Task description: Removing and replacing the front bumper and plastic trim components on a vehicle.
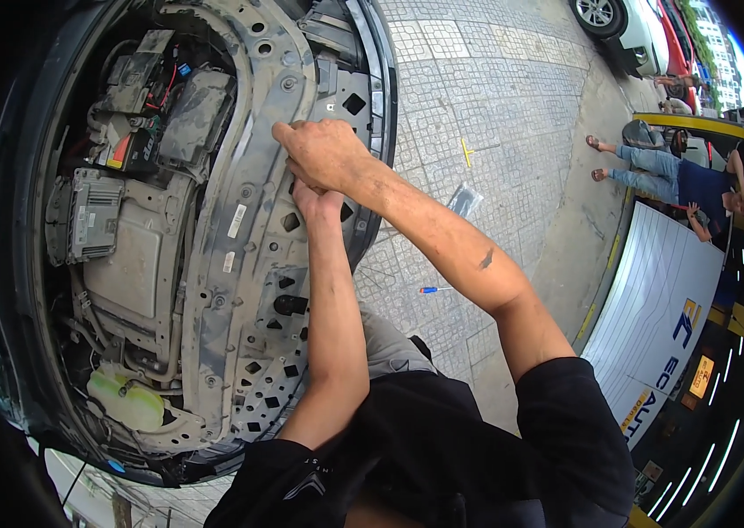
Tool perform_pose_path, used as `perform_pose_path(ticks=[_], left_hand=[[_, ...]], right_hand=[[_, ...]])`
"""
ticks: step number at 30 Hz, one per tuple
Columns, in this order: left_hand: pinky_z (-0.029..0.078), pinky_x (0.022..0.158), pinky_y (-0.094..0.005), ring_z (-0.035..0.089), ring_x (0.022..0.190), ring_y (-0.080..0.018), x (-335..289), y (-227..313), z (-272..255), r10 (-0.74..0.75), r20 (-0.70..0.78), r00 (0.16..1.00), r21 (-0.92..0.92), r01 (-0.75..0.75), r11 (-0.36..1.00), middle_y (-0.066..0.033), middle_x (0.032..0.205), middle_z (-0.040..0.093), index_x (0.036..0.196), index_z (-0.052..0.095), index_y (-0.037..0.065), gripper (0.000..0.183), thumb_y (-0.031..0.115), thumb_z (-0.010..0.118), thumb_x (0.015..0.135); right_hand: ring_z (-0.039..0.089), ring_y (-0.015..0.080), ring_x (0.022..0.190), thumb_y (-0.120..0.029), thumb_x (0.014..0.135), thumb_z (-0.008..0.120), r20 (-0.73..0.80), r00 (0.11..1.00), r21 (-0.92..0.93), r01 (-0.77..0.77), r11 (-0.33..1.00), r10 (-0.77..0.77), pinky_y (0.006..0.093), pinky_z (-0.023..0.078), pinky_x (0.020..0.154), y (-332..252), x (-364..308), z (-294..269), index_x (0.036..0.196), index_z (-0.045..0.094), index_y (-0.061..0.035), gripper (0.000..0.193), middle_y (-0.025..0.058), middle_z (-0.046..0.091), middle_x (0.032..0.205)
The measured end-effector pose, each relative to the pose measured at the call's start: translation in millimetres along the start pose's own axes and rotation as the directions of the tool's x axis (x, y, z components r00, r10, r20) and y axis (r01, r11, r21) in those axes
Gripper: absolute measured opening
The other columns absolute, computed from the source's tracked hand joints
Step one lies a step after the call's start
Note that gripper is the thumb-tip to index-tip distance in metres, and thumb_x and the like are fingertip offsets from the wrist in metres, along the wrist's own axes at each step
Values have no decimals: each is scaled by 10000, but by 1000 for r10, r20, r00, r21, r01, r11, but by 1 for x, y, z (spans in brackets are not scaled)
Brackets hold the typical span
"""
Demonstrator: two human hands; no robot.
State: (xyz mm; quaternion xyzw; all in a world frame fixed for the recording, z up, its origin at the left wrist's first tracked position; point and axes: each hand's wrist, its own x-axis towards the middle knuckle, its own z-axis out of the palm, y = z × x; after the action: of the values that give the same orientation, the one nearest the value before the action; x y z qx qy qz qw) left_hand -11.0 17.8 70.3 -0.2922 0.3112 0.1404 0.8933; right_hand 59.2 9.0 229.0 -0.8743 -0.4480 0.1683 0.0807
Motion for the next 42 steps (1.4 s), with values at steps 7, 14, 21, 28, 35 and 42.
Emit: perform_pose_path(ticks=[7,14,21,28,35,42], left_hand=[[494,856,-418,600,1062,-292,-64,-22,6,529,595,605,802,-409,-435,-140,1213,563,1248,497,34,477,172,731,855],[463,889,-479,587,1039,-378,-65,7,44,174,896,410,376,-486,-789,-142,1102,607,1121,597,53,317,140,680,828],[482,851,-483,611,1006,-403,-68,22,68,-11,810,587,334,-477,-813,-156,1082,646,1095,629,43,307,80,690,796],[508,834,-463,622,1009,-405,-68,18,61,82,835,545,362,-431,-827,-169,1080,654,1141,622,52,350,66,693,799],[503,852,-430,620,1024,-390,-68,41,71,-96,627,773,462,-468,-753,-208,1070,642,1115,601,-7,332,13,692,796],[534,789,-413,649,1011,-335,-85,29,81,-40,836,547,289,-502,-815,-140,1073,645,1175,623,35,494,78,805,718]], right_hand=[[659,410,815,-206,856,638,-43,991,110,-120,987,125,489,538,712,-13,-13,-7,1085,493,-31,323,193,611,1024],[625,409,1012,-214,864,599,-10,986,434,-143,889,164,478,500,901,-17,-33,-15,1259,462,-37,454,233,546,1137],[659,329,970,-395,890,642,-38,997,15,-69,997,70,433,545,798,-4,-35,-15,1136,608,-64,414,130,634,950],[621,362,1031,-353,886,645,-233,968,94,-71,993,91,438,547,819,-20,-35,-27,1333,482,-59,559,163,591,1064],[648,370,882,-137,880,629,-125,971,60,213,975,-205,462,546,727,19,-36,-15,1037,572,-44,191,158,551,960],[673,429,798,-318,898,646,-67,997,138,38,990,-28,504,554,731,-4,-27,-13,1031,557,5,361,219,640,950]])
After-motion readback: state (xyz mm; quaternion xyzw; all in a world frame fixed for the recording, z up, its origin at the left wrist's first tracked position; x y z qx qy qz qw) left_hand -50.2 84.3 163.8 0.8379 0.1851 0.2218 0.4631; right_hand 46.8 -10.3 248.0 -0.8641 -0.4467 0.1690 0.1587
